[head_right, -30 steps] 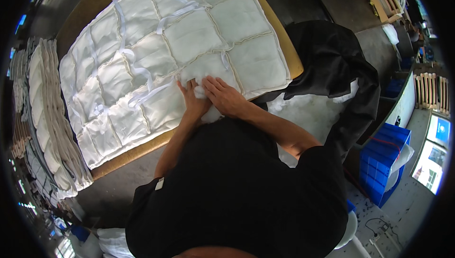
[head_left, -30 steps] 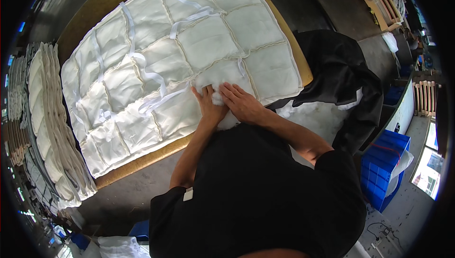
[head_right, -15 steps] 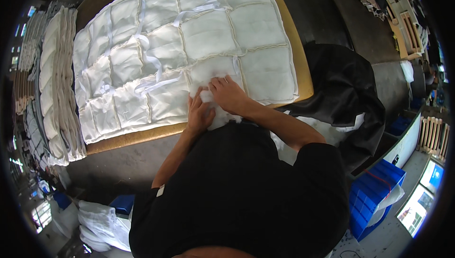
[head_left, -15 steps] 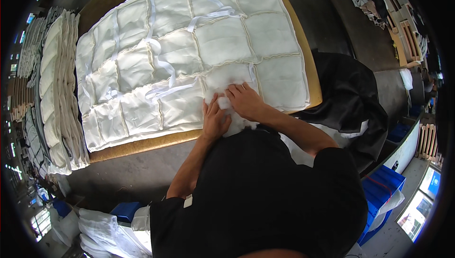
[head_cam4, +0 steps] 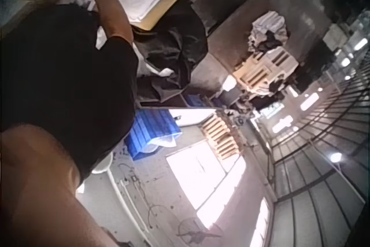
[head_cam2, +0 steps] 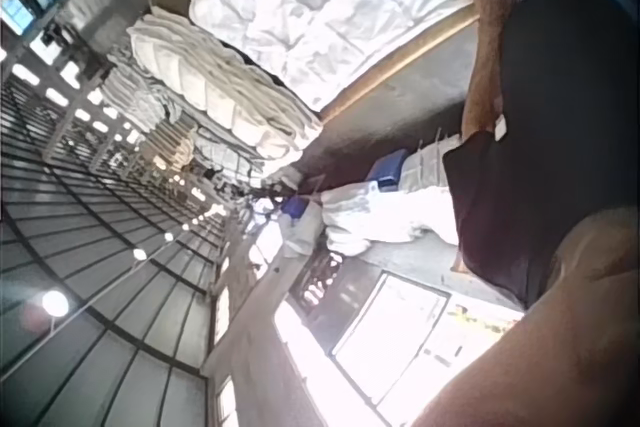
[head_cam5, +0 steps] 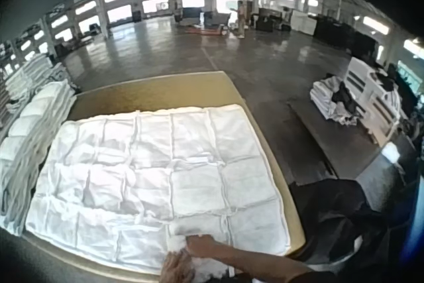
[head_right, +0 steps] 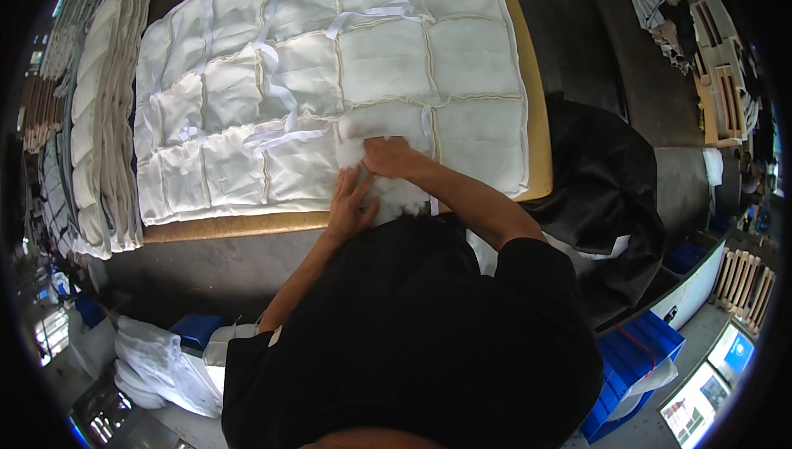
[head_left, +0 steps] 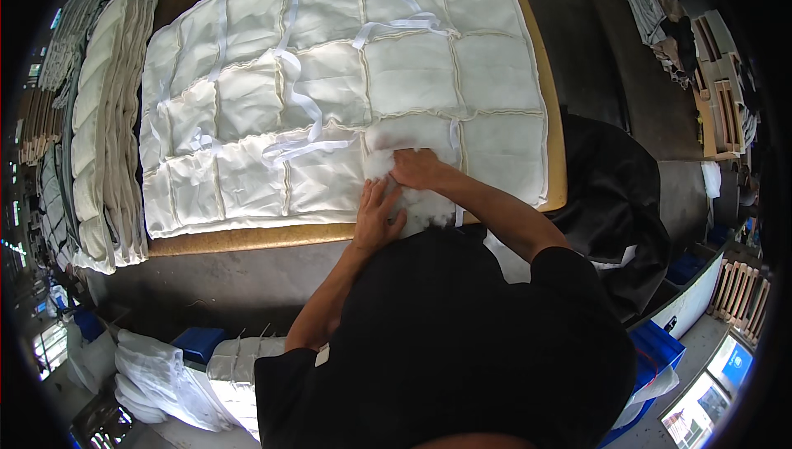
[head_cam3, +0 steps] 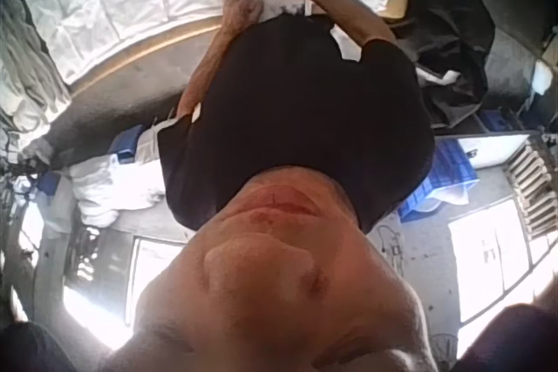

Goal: Stuffing white fiber material into the pockets of a white quilted fabric panel.

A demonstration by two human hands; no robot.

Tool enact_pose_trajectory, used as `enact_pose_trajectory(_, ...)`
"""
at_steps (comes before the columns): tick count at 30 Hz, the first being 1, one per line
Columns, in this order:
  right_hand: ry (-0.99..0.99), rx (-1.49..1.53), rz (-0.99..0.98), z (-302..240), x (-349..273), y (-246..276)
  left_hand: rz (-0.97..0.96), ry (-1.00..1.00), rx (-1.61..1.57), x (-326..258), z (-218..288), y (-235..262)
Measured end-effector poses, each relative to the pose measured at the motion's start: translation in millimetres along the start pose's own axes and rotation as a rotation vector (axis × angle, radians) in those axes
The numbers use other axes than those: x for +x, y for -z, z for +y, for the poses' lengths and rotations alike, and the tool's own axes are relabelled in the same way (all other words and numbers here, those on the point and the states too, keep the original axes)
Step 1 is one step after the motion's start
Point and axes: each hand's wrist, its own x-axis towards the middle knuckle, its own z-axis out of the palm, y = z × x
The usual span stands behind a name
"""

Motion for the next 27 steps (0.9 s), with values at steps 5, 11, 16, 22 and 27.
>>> enact_pose_trajectory(5, 0.055, 0.116, -0.076, -8.6, -49.9, 23.8, -0.035, -0.056, 0.003, 2.2, -1.6, 4.0)
enact_pose_trajectory(11, -0.221, 0.126, 0.235, -28.4, -52.3, 3.0, 0.134, 0.215, -0.529, 32.8, 21.8, 44.3)
enact_pose_trajectory(16, -0.039, 0.032, 0.348, -32.4, -62.6, -5.1, 0.195, 0.055, -0.093, 99.6, 18.9, 53.0)
enact_pose_trajectory(22, -0.227, -0.096, 0.565, -45.9, -68.2, -2.0, 0.009, -0.183, 0.273, 126.4, -11.4, 6.4)
enact_pose_trajectory(27, -0.377, 0.084, 0.191, -30.3, -29.8, -4.5, 0.167, -0.074, 0.194, 115.9, -38.7, -14.5)
